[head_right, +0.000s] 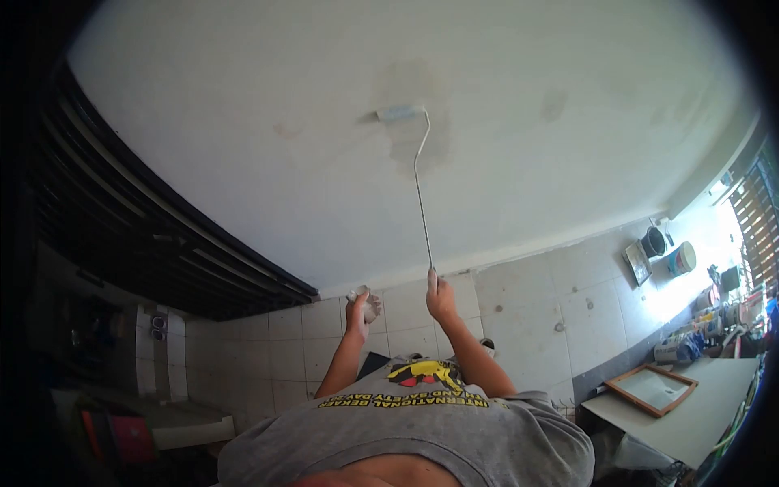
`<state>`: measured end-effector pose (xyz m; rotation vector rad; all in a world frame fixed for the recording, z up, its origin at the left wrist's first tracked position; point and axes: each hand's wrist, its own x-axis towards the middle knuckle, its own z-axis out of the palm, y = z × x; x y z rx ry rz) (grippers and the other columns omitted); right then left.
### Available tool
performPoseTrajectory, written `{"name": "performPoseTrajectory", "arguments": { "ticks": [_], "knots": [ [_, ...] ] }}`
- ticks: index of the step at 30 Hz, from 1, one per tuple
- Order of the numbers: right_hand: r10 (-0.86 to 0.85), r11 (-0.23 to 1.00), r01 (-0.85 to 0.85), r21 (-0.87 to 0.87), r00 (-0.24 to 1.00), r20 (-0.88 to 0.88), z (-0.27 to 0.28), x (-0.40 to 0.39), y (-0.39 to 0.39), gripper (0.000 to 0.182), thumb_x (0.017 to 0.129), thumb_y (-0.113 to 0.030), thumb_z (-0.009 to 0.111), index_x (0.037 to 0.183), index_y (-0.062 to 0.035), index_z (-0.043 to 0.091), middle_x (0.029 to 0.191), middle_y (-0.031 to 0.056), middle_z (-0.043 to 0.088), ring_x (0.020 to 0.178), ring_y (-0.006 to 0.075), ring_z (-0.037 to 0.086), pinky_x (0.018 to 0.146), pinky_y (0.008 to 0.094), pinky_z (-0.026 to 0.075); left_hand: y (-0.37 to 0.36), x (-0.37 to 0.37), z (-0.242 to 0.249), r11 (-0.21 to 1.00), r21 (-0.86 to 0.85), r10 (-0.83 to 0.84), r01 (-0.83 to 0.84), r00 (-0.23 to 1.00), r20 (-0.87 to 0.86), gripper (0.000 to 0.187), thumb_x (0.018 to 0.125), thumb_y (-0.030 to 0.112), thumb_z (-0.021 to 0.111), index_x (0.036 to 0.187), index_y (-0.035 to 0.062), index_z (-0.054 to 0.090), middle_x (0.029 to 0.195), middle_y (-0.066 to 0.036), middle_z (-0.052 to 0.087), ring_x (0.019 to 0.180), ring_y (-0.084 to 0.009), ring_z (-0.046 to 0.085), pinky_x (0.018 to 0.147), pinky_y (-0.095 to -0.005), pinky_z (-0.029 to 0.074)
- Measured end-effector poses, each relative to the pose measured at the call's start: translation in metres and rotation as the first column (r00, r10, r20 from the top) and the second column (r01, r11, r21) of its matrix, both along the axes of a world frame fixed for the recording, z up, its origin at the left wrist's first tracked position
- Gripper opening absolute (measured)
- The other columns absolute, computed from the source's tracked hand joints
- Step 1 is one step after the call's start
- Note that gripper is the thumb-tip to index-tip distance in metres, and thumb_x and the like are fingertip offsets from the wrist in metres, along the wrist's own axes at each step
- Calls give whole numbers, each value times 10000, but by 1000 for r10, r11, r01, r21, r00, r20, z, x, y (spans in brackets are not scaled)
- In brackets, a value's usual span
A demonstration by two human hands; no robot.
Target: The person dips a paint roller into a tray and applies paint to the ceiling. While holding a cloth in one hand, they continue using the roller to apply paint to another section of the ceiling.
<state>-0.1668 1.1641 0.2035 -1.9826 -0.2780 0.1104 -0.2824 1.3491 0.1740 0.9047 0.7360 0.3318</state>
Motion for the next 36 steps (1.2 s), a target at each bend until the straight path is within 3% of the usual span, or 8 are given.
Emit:
{"name": "performPoseTrajectory", "arguments": {
  "ticks": [8, 11, 13, 17, 23, 26, 29, 36],
  "knots": [
    [-33, 999, 33, -1, 999, 21, 70, 24, 3, 606, 1012, -431, 362, 742, 87, 524, 682, 325, 505, 650, 494, 483, 602, 503, 391, 4, -17, -23, 999, -42, -6, 8, 1000, 26, 272, 851, 232, 661, 1051, 80, 555, 852, -85, 642, 706, -192, 642, 604, -316, 521],
    [-55, 998, 56, -9, 996, 72, 7, 20, 0, 600, 1012, -426, 353, 783, 86, 567, 731, 339, 547, 734, 518, 537, 651, 526, 418, 0, -15, -16, 1000, -23, -21, 21, 1000, -7, 288, 849, 241, 662, 1063, 79, 559, 856, -85, 643, 715, -191, 644, 604, -316, 521],
    [-31, 995, 29, -92, 999, -16, -35, -1, -12, 592, 1011, -424, 349, 830, 84, 592, 774, 348, 567, 798, 522, 555, 691, 539, 428, 0, -12, -9, 1000, -14, -19, 19, 999, -28, 298, 847, 247, 662, 1070, 77, 561, 862, -85, 643, 724, -190, 644, 605, -315, 520],
    [-51, 987, 27, -160, 987, -149, -20, -17, -14, 576, 1009, -422, 347, 911, 79, 615, 826, 357, 583, 851, 523, 568, 737, 550, 434, 1, -18, -15, 1000, -11, -29, 29, 999, -46, 305, 847, 253, 663, 1070, 71, 562, 864, -85, 643, 740, -190, 646, 609, -315, 520],
    [-54, 997, 54, -51, 999, 5, 41, 19, 14, 533, 1004, -406, 376, 902, 58, 618, 812, 336, 594, 816, 524, 564, 701, 553, 435, 2, -19, -30, 998, -48, -37, 36, 999, -10, 302, 845, 249, 668, 1063, 69, 561, 840, -82, 643, 737, -196, 651, 612, -318, 522],
    [-41, 998, 42, -54, 999, 35, 0, 24, 12, 526, 1003, -400, 384, 880, 56, 616, 796, 333, 591, 802, 528, 557, 682, 554, 431, -1, -18, -19, 999, -36, -26, 25, 999, -33, 296, 848, 239, 665, 1066, 68, 558, 840, -82, 643, 732, -198, 651, 614, -318, 523],
    [-79, 995, 82, -65, 996, 36, -56, 2, -1, 551, 1012, -391, 366, 781, 75, 550, 682, 326, 496, 643, 493, 469, 595, 511, 379, 2, -22, -14, 1000, -22, -3, 1, 999, -54, 291, 850, 230, 662, 1066, 66, 558, 843, -83, 644, 722, -198, 651, 615, -318, 524],
    [-92, 995, 94, -40, 995, 43, 13, 13, 5, 548, 1012, -391, 367, 810, 82, 556, 713, 324, 532, 696, 520, 489, 616, 521, 383, 15, -38, -27, 997, -49, 63, -65, 997, -34, 256, 851, 228, 662, 1032, 82, 557, 825, -75, 635, 688, -173, 631, 591, -309, 513]
  ]
}}
